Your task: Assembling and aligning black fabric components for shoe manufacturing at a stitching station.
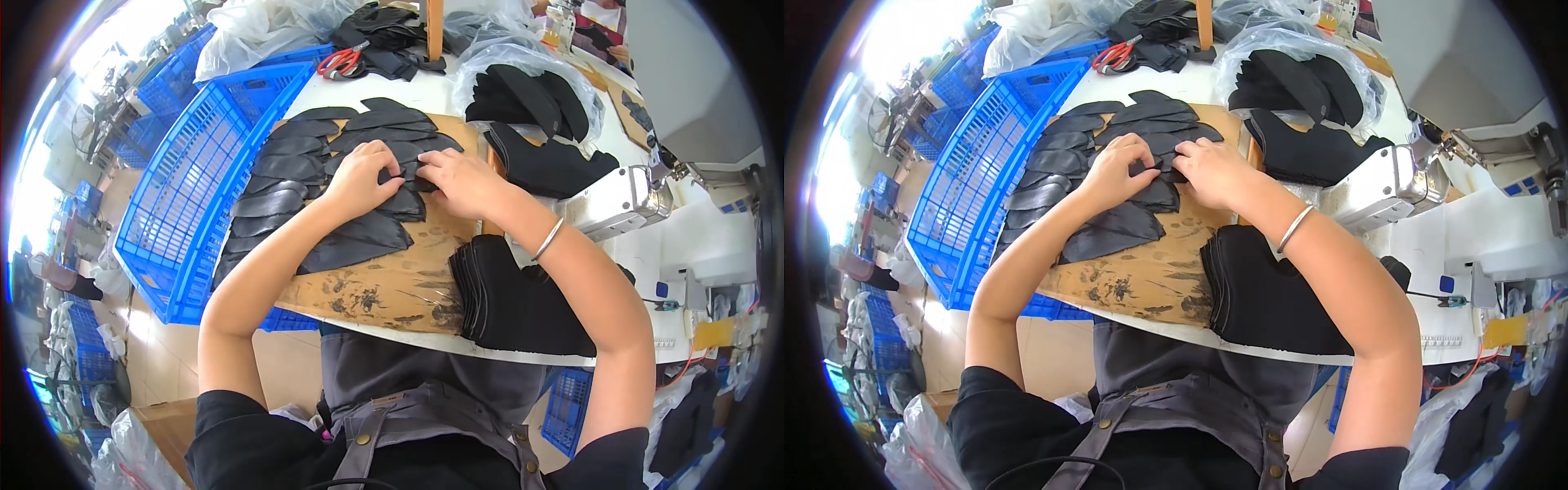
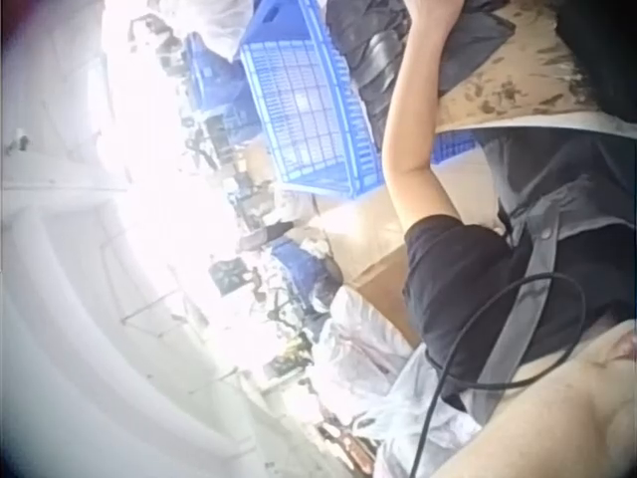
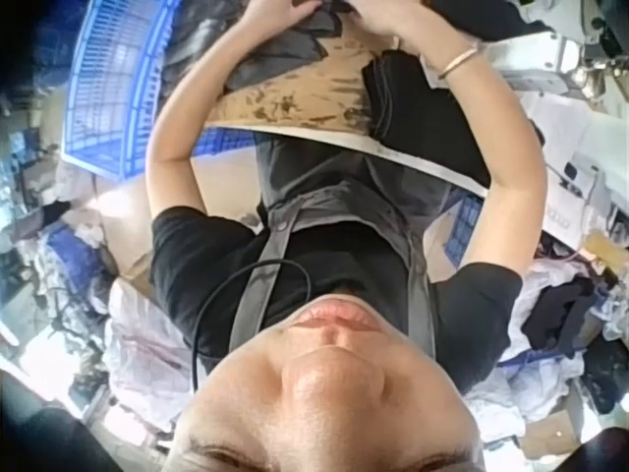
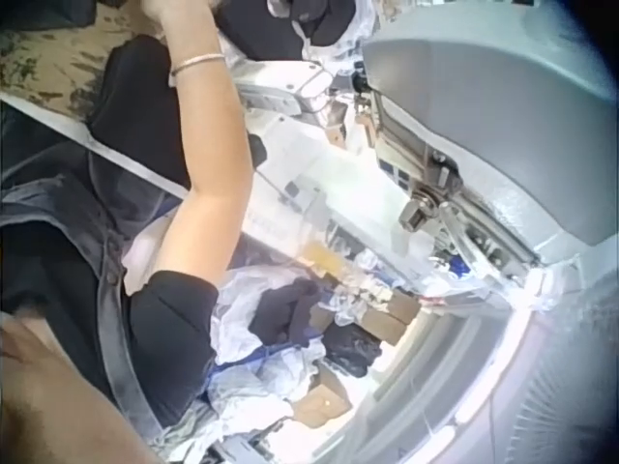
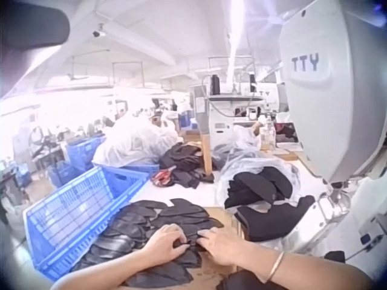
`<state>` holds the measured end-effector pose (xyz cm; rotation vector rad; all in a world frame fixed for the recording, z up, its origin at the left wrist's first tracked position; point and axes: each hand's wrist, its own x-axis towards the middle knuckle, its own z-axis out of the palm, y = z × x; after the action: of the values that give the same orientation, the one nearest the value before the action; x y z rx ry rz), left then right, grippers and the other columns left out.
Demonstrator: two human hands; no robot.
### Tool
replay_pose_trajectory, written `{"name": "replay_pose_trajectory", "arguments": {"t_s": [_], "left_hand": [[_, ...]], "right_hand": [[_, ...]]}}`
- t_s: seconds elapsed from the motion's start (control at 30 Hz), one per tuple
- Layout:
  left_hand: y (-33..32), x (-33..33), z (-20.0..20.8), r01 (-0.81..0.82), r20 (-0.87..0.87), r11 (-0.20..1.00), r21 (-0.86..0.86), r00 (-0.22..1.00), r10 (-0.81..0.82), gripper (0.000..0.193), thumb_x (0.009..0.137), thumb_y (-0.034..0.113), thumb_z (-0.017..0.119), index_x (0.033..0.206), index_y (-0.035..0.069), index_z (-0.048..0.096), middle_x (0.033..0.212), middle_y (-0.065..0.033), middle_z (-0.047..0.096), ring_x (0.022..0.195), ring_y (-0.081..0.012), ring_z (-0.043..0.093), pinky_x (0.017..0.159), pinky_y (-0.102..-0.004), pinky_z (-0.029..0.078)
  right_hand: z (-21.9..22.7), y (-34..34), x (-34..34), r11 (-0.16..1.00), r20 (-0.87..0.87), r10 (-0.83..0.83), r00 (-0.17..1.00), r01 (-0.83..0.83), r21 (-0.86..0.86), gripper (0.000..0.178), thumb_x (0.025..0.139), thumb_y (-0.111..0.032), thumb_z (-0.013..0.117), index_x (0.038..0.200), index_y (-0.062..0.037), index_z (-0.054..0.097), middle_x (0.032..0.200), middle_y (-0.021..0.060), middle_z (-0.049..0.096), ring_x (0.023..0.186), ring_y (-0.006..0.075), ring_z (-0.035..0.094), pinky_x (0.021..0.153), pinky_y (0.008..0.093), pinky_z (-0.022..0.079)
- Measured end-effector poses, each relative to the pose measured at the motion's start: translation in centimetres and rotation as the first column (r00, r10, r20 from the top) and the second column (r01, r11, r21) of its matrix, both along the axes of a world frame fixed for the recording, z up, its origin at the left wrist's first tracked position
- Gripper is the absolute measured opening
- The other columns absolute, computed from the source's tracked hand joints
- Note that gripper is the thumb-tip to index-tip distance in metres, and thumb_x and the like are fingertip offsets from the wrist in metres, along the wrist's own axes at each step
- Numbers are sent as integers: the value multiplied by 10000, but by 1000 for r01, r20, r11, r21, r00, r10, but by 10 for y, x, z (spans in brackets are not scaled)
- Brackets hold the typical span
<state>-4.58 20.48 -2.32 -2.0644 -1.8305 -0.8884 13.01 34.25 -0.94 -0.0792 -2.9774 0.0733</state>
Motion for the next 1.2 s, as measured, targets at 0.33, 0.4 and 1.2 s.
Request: {"name": "replay_pose_trajectory", "arguments": {"t_s": [0.33, 0.4, 1.2], "left_hand": [[-64, -88, 64, -495, 922, 865, 85, 367, 119, 162, 879, 177, 639, 934, 30, 599, 864, -76, 652, 754, -162, 651, 672, -277, 529], [-78, -89, 84, -415, 944, 895, 162, 328, -19, 144, 903, 176, 627, 960, 50, 587, 855, -53, 641, 769, -150, 650, 700, -282, 544], [-14, 169, 99, 406, 173, 913, 33, 897, -406, 474, 698, 251, 819, 1057, 19, 615, 1110, -144, 625, 966, -306, 609, 823, -375, 498]], "right_hand": [[-6, 14, -8, 985, -63, -34, 997, 22, -169, 241, 835, -108, 619, 1067, -47, 636, 1086, 132, 622, 1049, 296, 584, 883, 401, 481], [2, 12, -16, 967, -61, -46, 997, 29, -254, 203, 832, -100, 622, 1024, -39, 636, 994, 142, 646, 997, 295, 605, 846, 399, 487], [95, -60, 240, 708, -44, -163, 986, 85, -701, 485, 771, -48, 692, 1241, -33, 575, 1105, 132, 676, 969, 284, 665, 874, 343, 494]]}}
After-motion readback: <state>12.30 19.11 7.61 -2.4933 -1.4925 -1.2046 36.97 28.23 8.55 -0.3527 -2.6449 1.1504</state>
